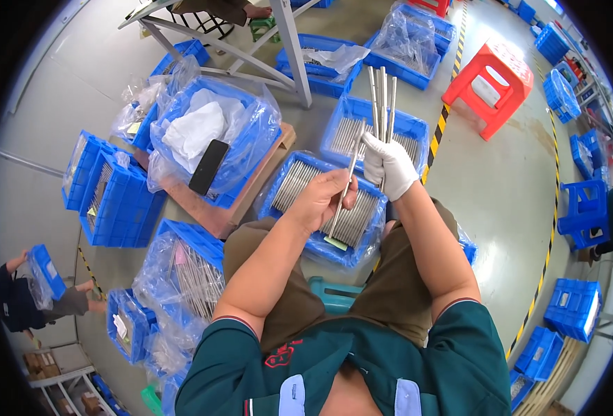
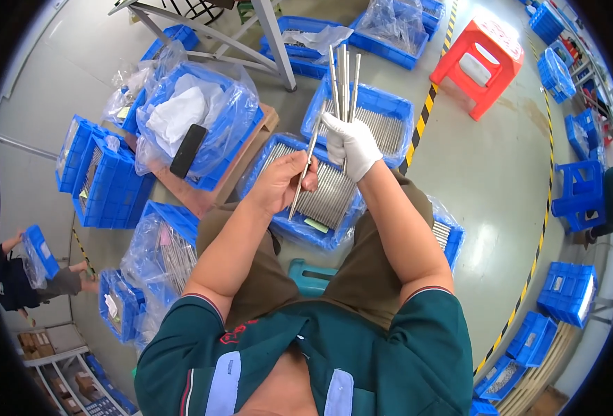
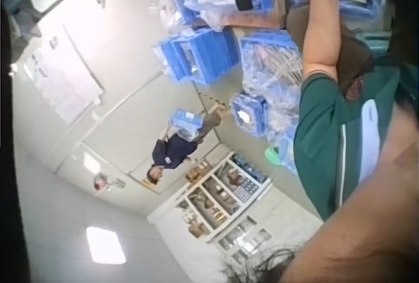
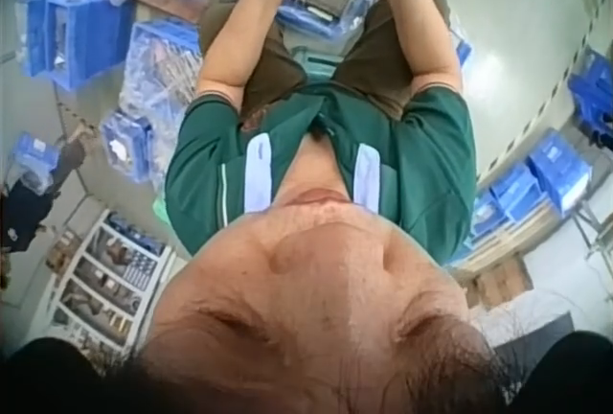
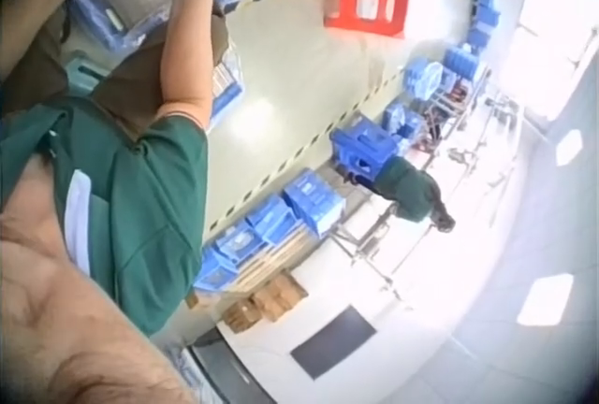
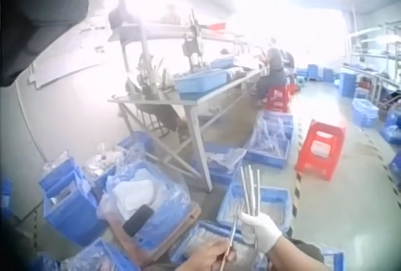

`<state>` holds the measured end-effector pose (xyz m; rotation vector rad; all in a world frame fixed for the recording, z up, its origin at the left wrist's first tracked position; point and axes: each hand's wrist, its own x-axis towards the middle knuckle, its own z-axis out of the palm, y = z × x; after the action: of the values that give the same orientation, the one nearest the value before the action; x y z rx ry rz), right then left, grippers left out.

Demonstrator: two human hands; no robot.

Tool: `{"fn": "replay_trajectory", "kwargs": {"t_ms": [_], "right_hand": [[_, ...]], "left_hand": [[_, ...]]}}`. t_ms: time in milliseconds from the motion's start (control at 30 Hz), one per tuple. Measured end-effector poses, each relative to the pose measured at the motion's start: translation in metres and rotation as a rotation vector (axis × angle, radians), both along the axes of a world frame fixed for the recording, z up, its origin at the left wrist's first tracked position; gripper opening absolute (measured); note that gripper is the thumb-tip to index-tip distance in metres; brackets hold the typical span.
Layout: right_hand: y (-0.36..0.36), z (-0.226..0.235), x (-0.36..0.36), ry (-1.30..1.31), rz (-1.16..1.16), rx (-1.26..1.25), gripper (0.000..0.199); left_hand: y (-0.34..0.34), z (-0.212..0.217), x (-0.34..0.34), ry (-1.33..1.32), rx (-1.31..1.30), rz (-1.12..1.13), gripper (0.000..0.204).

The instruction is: The recorder is inspecting thin metal rods, checking them with a small cylindrical gauge and sorting them into different blue bins.

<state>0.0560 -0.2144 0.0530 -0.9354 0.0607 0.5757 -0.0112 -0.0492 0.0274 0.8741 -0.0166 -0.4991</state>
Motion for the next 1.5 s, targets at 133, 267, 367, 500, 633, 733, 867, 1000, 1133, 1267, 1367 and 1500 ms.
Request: {"fn": "replay_trajectory", "kwargs": {"t_ms": [133, 267, 367, 500, 633, 733, 867, 1000, 1133, 1267, 1367, 1500], "right_hand": [[0.004, -0.003, 0.001, -0.033, 0.008, -0.034, 0.020], [0.006, -0.002, 0.016, -0.101, -0.360, -0.256, 0.019], [-0.028, -0.007, 0.047, 0.004, -0.486, -0.099, 0.023], [-0.046, -0.014, 0.048, 0.011, -0.404, 0.030, 0.025], [-0.005, -0.007, 0.013, -0.017, -0.266, -0.161, 0.025], [0.022, -0.013, -0.004, -0.159, -0.101, -0.242, 0.020], [0.032, -0.018, -0.011, -0.457, -0.001, -0.539, 0.025], [0.032, -0.015, -0.013, -0.513, 0.073, -0.647, 0.035], [0.034, -0.020, -0.015, -0.603, -0.040, -0.893, 0.041], [0.030, -0.011, -0.022, -0.508, 0.036, -0.898, 0.031], [0.031, -0.006, -0.032, -0.541, 0.071, -0.881, 0.017], [0.027, -0.008, -0.036, -0.488, 0.123, -0.866, 0.023]], "left_hand": [[-0.008, -0.003, -0.004, 0.101, -0.161, -0.066, 0.028], [-0.019, -0.005, -0.020, 0.074, 0.006, -0.147, 0.027], [-0.012, -0.003, -0.028, 0.058, 0.138, -0.328, 0.025], [0.032, -0.012, -0.005, 0.031, 0.122, -0.056, 0.024], [0.010, 0.007, -0.002, 0.079, -0.115, 0.035, 0.027], [0.012, -0.006, 0.006, -0.029, -0.147, -0.100, 0.030], [0.016, -0.005, 0.004, -0.025, -0.013, -0.299, 0.032], [0.014, 0.001, -0.003, -0.065, 0.104, -0.299, 0.028], [0.025, 0.006, -0.003, -0.121, 0.538, -0.070, 0.028], [0.057, -0.013, 0.015, 0.033, 0.322, 0.311, 0.023], [0.072, -0.020, 0.028, 0.160, -0.066, 0.592, 0.026], [0.066, -0.019, 0.034, 0.177, -0.321, 0.640, 0.032]]}}
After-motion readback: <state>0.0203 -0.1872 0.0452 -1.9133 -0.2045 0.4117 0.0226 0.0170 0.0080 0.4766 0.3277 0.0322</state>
